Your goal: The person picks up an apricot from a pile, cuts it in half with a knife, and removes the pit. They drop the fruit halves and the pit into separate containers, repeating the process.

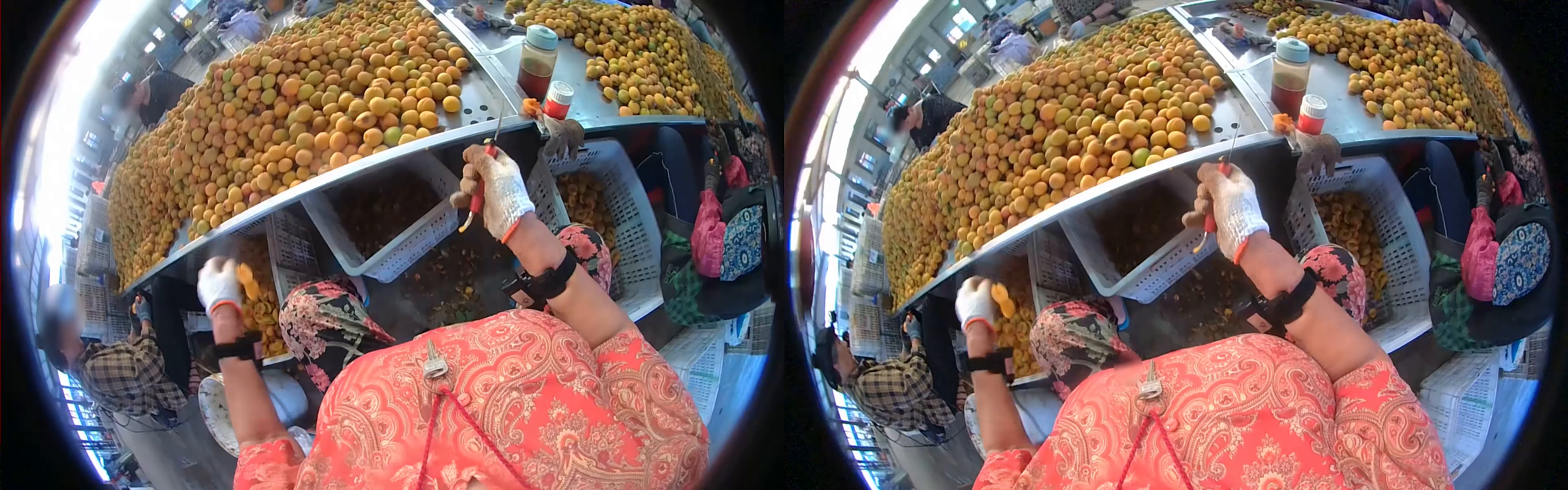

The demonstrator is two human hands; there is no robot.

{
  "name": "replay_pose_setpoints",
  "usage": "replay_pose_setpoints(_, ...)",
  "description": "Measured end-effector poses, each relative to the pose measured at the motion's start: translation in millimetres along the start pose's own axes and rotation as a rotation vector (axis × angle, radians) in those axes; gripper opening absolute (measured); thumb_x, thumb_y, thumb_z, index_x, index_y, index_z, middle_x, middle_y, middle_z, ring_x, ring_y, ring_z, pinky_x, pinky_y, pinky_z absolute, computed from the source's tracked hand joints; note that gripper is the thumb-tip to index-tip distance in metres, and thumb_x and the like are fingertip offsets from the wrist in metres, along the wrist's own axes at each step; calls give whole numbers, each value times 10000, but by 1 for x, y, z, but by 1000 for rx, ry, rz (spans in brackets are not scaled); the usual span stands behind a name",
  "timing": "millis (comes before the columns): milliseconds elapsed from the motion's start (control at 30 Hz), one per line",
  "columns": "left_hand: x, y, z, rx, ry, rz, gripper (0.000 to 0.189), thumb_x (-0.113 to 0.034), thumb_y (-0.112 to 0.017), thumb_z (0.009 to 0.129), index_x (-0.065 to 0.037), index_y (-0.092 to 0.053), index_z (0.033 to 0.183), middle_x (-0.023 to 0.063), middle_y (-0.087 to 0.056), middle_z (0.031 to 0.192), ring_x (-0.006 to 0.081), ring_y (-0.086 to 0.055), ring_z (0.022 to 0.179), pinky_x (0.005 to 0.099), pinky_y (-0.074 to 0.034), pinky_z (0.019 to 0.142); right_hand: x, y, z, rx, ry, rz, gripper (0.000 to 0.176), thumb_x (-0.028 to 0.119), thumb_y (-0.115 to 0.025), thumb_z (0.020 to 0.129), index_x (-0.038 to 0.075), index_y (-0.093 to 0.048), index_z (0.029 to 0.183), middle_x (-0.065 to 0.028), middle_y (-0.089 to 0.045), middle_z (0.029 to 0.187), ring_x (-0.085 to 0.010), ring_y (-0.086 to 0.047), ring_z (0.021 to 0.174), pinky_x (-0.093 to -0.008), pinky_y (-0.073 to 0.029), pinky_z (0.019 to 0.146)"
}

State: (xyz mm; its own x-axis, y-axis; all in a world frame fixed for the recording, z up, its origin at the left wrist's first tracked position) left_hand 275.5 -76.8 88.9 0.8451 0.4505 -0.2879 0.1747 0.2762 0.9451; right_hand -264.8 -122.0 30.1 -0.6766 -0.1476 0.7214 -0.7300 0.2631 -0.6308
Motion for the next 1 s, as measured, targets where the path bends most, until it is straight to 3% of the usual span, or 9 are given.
replay_pose_setpoints(67, 22, 24, 37, -215, -74, -237, 304, -189, -646, 853, 9, -698, 1078, 190, -694, 1058, 281, -665, 941, 359, -508, 864, -7, 9, 3, -10, -34, -94, 176, 222, -621, 969, 82, -524, 1015, -7, -518, 695, -130, -542, 498, -372, -538, 472)
replay_pose_setpoints(200, -156, 26, 25, -11, -265, -728, 345, -156, -648, 859, 33, -664, 1147, 116, -691, 1065, 173, -622, 971, 294, -477, 898, -33, -2, 0, 107, -167, -192, 193, 239, -593, 976, 78, -495, 1015, -29, -493, 703, -137, -489, 441, -334, -452, 385)
replay_pose_setpoints(400, -359, -113, 2, 182, -726, 37, 378, -304, -616, 885, -118, -662, 1210, 191, -674, 1155, 323, -651, 1063, 390, -506, 916, -30, 11, 20, 110, -15, -852, 391, 305, -634, 915, -7, -534, 1130, -135, -617, 800, -209, -590, 545, -366, -469, 499)
replay_pose_setpoints(500, -377, -182, 14, 311, -774, 99, 358, -287, -586, 871, -145, -659, 1192, 186, -694, 1071, 364, -651, 1019, 420, -508, 917, -21, 14, 20, 87, -46, -859, 394, 312, -632, 920, -6, -544, 1135, -124, -619, 790, -201, -589, 559, -350, -470, 515)
replay_pose_setpoints(667, -376, -170, 17, 308, -759, -81, 347, -159, -612, 842, -134, -648, 1187, 156, -708, 958, 290, -680, 891, 356, -538, 805, -17, 13, 8, 86, -172, -584, 271, 279, -597, 965, 42, -575, 1095, -32, -569, 738, -111, -521, 534, -278, -427, 484)
replay_pose_setpoints(733, -362, -144, 2, 567, -495, -708, 396, -32, -625, 795, -84, -636, 1188, 92, -664, 913, 189, -630, 797, 282, -511, 697, 3, -5, 4, 207, 57, -473, 206, 249, -568, 989, 62, -584, 1073, 21, -527, 729, -58, -463, 525, -241, -392, 471)
replay_pose_setpoints(767, -356, -131, -12, 563, -492, -707, 396, -32, -625, 795, -84, -636, 1188, 92, -664, 913, 189, -630, 797, 282, -511, 697, 3, -9, 3, 257, 130, -491, 193, 231, -567, 991, 56, -581, 1070, 34, -523, 737, -45, -461, 556, -235, -394, 487)
replay_pose_setpoints(833, -352, -111, -51, 895, -265, -1419, 486, 60, -615, 747, -24, -602, 1225, 63, -608, 947, 135, -567, 772, 240, -467, 647, 2, -18, -9, 269, 39, -500, 177, 214, -562, 993, 52, -579, 1064, 35, -522, 739, -45, -458, 581, -231, -393, 507)
replay_pose_setpoints(1000, -326, -61, -131, 1031, -158, -1493, 533, 40, -620, 772, 36, -546, 1300, 115, -621, 1043, 151, -599, 784, 251, -502, 637, 0, -63, -52, 488, 168, -650, 200, 228, -542, 1014, 30, -570, 1029, 8, -516, 736, -57, -461, 674, -256, -415, 591)
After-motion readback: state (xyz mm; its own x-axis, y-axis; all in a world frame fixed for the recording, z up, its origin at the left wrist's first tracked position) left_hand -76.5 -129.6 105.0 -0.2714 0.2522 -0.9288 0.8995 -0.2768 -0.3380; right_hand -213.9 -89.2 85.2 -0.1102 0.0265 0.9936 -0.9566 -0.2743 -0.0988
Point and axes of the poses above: each hand's wrist, its own z-axis towards the middle knuckle, its own y-axis out of the back of the hand, x = y × z, the point moved 10 cm from there along z, towards the middle knuckle
